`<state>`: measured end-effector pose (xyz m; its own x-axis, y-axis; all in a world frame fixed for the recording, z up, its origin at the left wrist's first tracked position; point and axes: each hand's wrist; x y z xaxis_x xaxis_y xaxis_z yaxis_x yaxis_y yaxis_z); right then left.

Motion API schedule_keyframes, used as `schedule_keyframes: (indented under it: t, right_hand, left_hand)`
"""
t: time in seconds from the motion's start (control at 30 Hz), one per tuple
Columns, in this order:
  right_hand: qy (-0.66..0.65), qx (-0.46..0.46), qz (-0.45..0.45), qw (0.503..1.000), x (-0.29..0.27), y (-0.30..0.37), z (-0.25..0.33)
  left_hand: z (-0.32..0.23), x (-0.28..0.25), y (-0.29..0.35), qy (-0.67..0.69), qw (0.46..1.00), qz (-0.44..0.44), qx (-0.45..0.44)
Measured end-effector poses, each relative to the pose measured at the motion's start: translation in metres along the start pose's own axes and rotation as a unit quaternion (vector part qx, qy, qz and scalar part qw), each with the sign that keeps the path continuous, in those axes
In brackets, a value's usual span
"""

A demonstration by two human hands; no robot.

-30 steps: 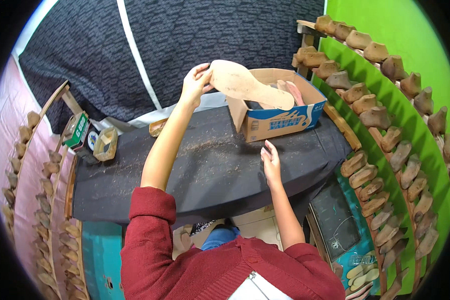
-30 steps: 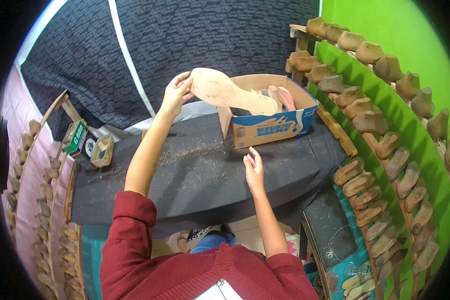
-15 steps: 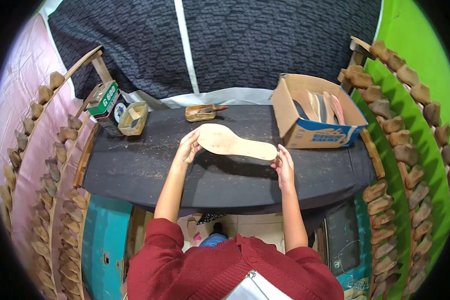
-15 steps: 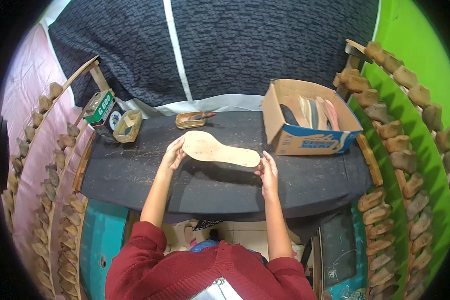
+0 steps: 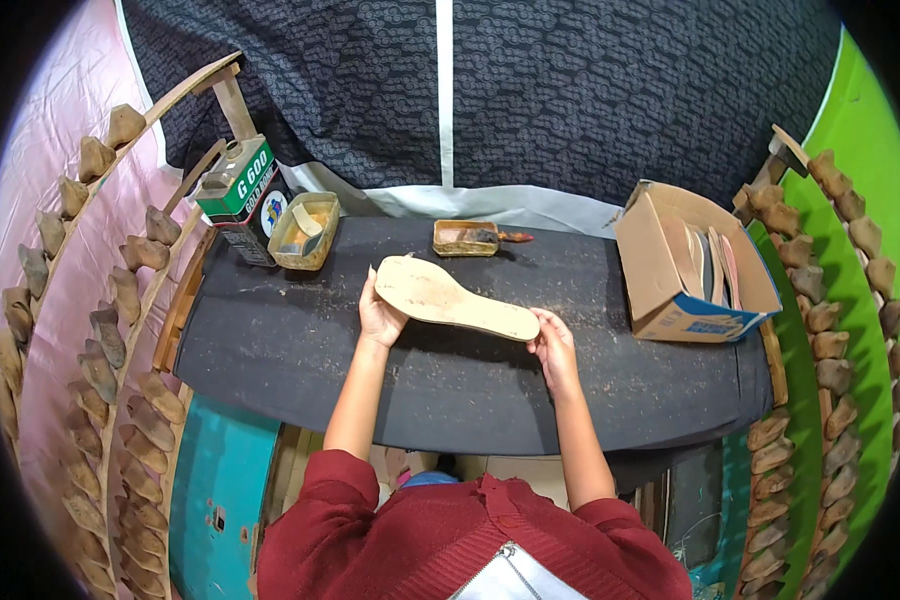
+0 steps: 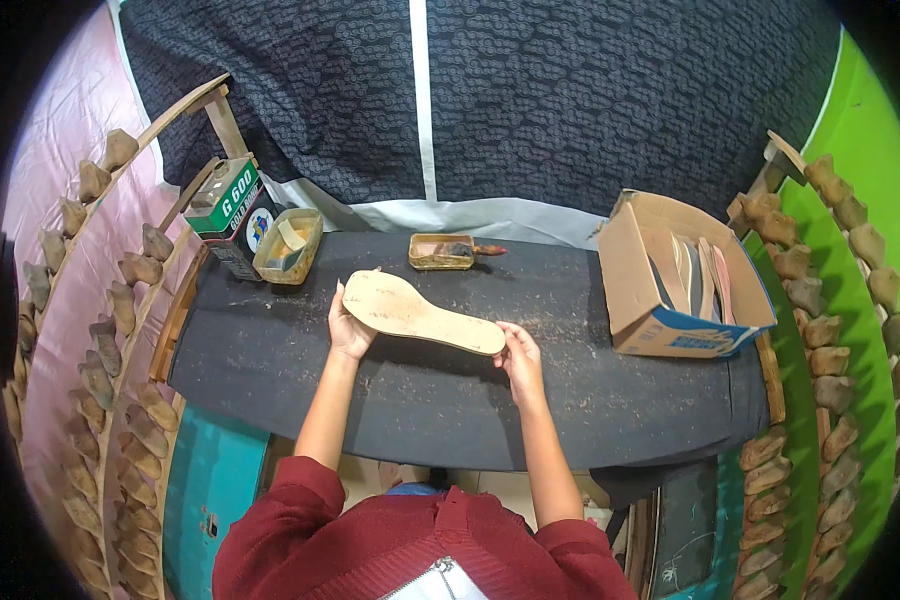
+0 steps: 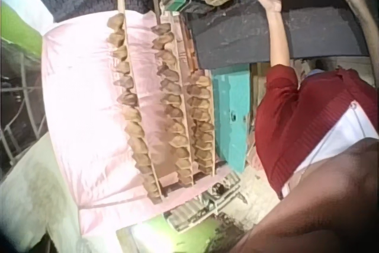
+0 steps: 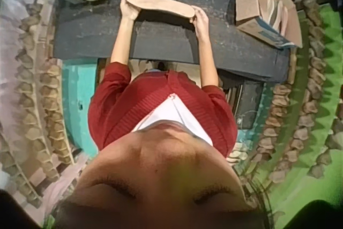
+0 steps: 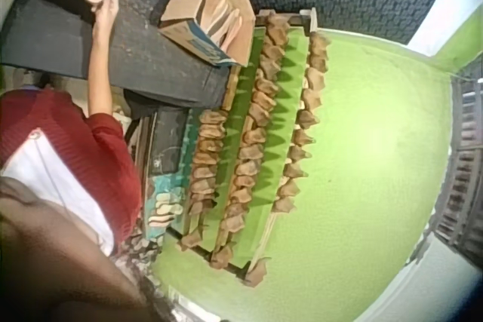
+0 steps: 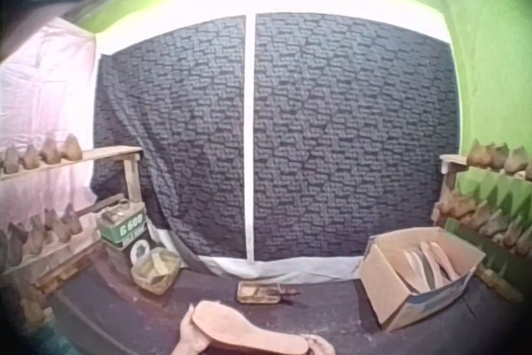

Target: The person removes shoe soles from a cardboard box, applies glue to them with a brush, and stacks them into a plastic basket.

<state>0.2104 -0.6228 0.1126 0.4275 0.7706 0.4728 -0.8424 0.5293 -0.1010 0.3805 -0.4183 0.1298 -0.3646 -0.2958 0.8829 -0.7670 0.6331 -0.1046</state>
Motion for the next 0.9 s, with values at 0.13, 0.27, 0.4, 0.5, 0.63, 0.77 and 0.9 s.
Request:
schedule_keyframes:
  t: [0.13,0.27,0.4,0.5,0.63,0.77,0.9]
  right_hand:
    - [0.023,0.014,-0.001,1.0,0.024,-0.019,-0.019]
    - [0.067,0.043,0.02,0.997,0.026,-0.041,-0.032]
    - [0.14,0.062,0.045,0.987,0.029,-0.07,-0.036]
    - [0.113,0.018,-0.055,0.992,0.025,-0.098,-0.044]
    - [0.08,0.006,-0.136,0.988,0.034,-0.126,-0.048]
    - [0.075,0.01,-0.161,0.984,0.046,-0.14,-0.05]
    - [0.077,-0.002,-0.16,0.984,0.059,-0.151,-0.049]
  left_hand:
    - [-0.004,-0.025,-0.018,0.089,0.995,-0.032,0.007]
    - [-0.003,-0.052,-0.032,0.126,0.99,-0.06,0.007]
    - [-0.003,-0.073,-0.038,0.153,0.987,-0.043,0.02]
    - [0.001,-0.076,-0.042,0.161,0.986,-0.041,0.032]
    - [0.004,-0.075,-0.041,0.159,0.983,-0.078,0.036]
    - [0.001,-0.071,-0.043,0.155,0.983,-0.087,0.034]
    - [-0.008,-0.067,-0.044,0.157,0.982,-0.096,0.035]
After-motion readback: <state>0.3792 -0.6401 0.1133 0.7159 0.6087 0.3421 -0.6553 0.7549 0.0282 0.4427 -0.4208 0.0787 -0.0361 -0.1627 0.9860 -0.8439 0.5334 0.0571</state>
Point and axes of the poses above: each hand's wrist, its own y-axis away from the middle knuckle, its own x-axis out of the palm, z = x × y, and after that the axes turned 5 degrees about -x, right-handed
